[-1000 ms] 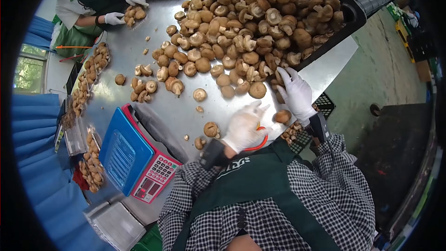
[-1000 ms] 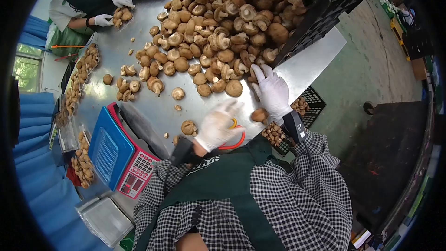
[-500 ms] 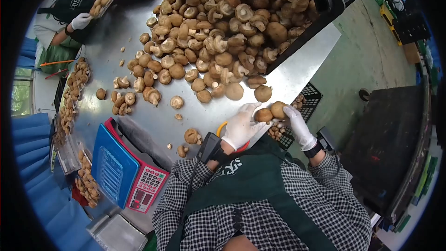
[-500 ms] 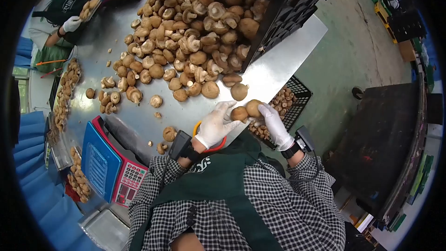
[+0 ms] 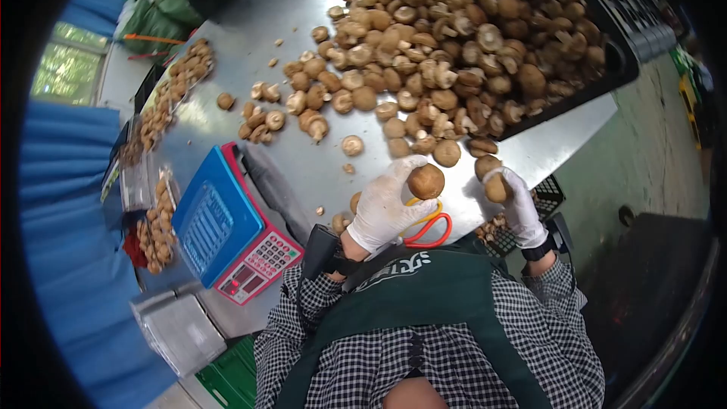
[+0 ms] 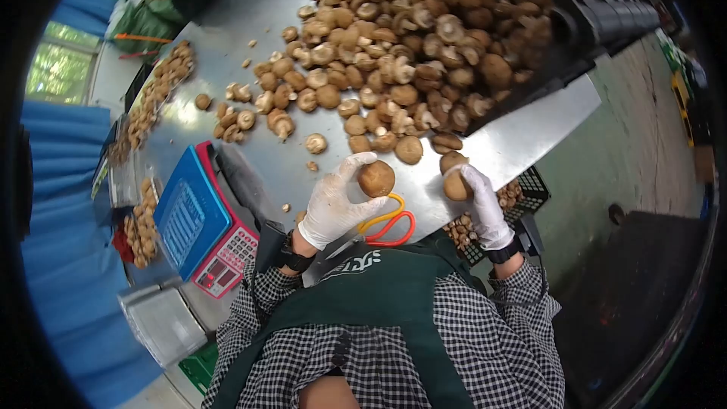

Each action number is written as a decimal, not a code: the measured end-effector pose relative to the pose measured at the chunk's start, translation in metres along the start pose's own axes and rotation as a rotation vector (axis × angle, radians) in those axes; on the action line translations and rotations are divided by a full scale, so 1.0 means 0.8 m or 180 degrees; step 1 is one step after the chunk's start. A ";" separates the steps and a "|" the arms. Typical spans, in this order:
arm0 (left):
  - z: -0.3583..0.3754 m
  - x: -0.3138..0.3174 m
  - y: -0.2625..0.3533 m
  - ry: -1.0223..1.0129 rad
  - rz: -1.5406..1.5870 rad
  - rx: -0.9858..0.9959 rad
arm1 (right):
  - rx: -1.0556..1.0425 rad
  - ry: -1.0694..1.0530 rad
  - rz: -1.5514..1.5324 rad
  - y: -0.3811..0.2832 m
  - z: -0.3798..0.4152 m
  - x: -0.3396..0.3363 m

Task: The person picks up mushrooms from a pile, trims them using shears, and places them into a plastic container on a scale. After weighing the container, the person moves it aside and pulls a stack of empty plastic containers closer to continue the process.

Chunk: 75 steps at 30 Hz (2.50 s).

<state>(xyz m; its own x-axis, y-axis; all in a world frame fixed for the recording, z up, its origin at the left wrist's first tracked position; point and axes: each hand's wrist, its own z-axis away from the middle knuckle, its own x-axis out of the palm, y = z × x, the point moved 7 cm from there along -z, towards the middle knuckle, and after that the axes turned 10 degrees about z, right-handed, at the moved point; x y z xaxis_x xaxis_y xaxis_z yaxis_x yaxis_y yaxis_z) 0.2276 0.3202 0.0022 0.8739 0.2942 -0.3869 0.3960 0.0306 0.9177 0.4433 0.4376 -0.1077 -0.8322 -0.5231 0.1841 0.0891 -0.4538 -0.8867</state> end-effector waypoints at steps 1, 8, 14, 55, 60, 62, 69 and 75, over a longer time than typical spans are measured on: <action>0.005 -0.010 0.001 0.0093 -0.0040 -0.0034 | -0.0303 -0.0058 0.0766 -0.023 -0.005 0.004; 0.024 -0.049 0.020 0.0516 -0.0828 0.0153 | -0.1233 0.0966 0.3869 -0.052 -0.014 0.021; 0.031 -0.058 0.022 0.0737 -0.0781 0.0203 | -0.1483 0.1139 0.5052 -0.055 -0.010 0.024; 0.047 -0.072 -0.058 0.0887 0.4664 -0.0927 | 0.0676 -0.1219 0.0329 -0.023 0.038 0.105; 0.044 -0.097 -0.017 0.0381 0.5251 -0.0387 | 0.1282 -0.2322 0.1033 -0.013 0.087 0.155; 0.046 -0.099 -0.010 0.0343 0.5447 -0.0384 | 0.1308 -0.2451 0.1272 0.018 0.081 0.149; 0.056 -0.098 -0.014 0.0829 0.4773 -0.0680 | 0.0427 -0.2801 0.1998 -0.010 0.090 0.173; 0.054 -0.087 -0.061 0.0988 0.2981 -0.1130 | 0.0283 -0.2627 0.2386 -0.030 0.086 0.173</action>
<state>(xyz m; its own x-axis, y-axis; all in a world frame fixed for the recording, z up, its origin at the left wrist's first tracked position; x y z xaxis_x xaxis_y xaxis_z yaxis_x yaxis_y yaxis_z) 0.1597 0.2566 -0.0192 0.6579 0.5757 0.4856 -0.5507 -0.0720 0.8316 0.3637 0.3263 -0.0313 0.0637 -0.9895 -0.1299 0.4821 0.1445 -0.8641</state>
